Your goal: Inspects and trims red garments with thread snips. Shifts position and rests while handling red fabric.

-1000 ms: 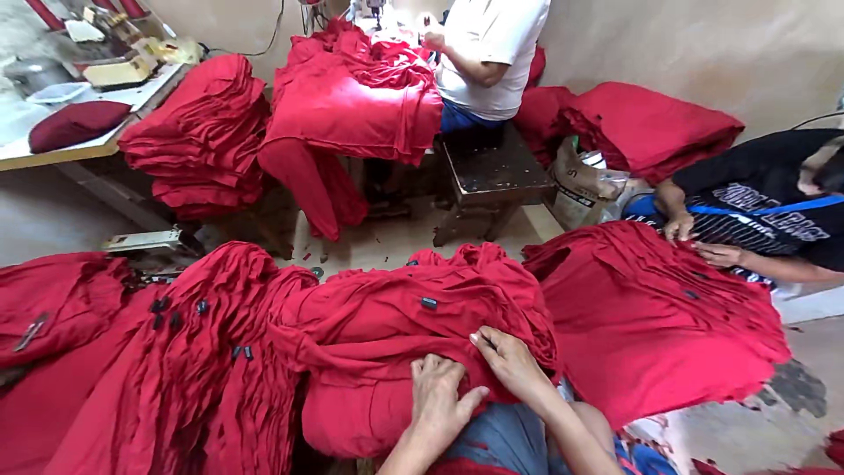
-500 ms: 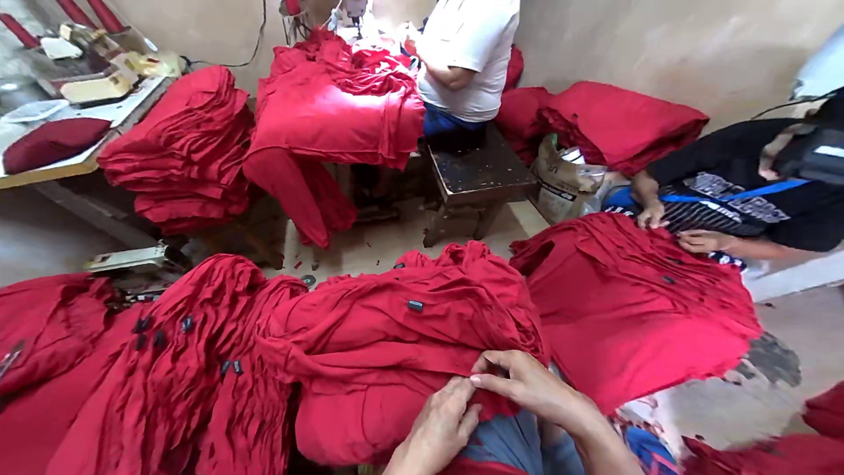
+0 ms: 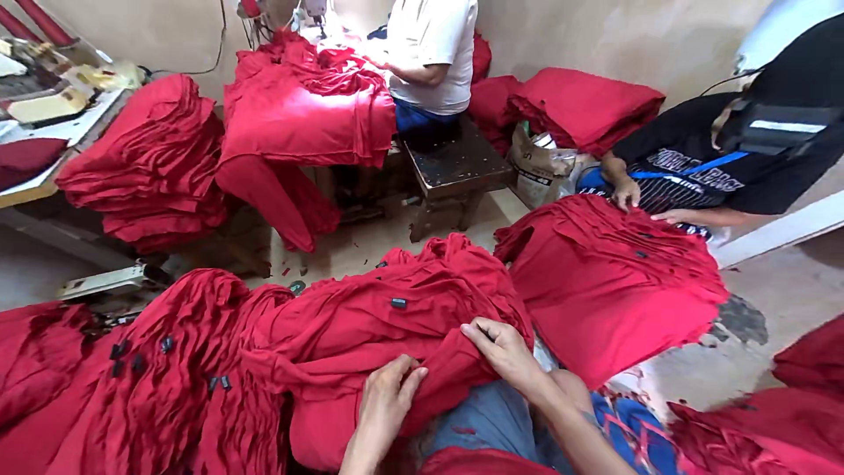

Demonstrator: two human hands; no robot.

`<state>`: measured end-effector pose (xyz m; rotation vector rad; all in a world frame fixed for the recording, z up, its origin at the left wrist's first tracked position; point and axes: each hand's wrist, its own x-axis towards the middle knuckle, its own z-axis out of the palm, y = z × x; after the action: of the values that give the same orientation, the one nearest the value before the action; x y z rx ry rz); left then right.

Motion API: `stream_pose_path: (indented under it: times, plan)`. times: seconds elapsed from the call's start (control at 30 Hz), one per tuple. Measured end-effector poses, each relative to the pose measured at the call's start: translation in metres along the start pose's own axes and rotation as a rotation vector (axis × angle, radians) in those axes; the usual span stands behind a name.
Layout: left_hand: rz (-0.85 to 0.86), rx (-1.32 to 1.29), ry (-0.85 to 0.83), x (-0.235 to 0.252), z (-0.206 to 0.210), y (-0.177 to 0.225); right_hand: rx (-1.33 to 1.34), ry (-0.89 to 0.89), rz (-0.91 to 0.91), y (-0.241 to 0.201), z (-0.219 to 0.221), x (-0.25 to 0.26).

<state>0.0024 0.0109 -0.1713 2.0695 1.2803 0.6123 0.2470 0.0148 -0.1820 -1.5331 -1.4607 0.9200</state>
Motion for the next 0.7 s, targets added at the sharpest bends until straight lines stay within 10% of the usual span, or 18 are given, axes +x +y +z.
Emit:
stream_pose_path:
  times: [0.27, 0.43, 0.7]
  plan:
    - [0.155, 0.272, 0.433, -0.001, 0.020, 0.003, -0.239, -0.106, 0.121, 0.001, 0.020, -0.001]
    - [0.108, -0.246, 0.213, 0.011, 0.028, 0.009, -0.176, -0.021, 0.112, 0.008, 0.027, -0.003]
    - [0.020, -0.021, 0.225, 0.022, 0.049, 0.001, -0.006, 0.050, 0.112, 0.018, 0.030, -0.008]
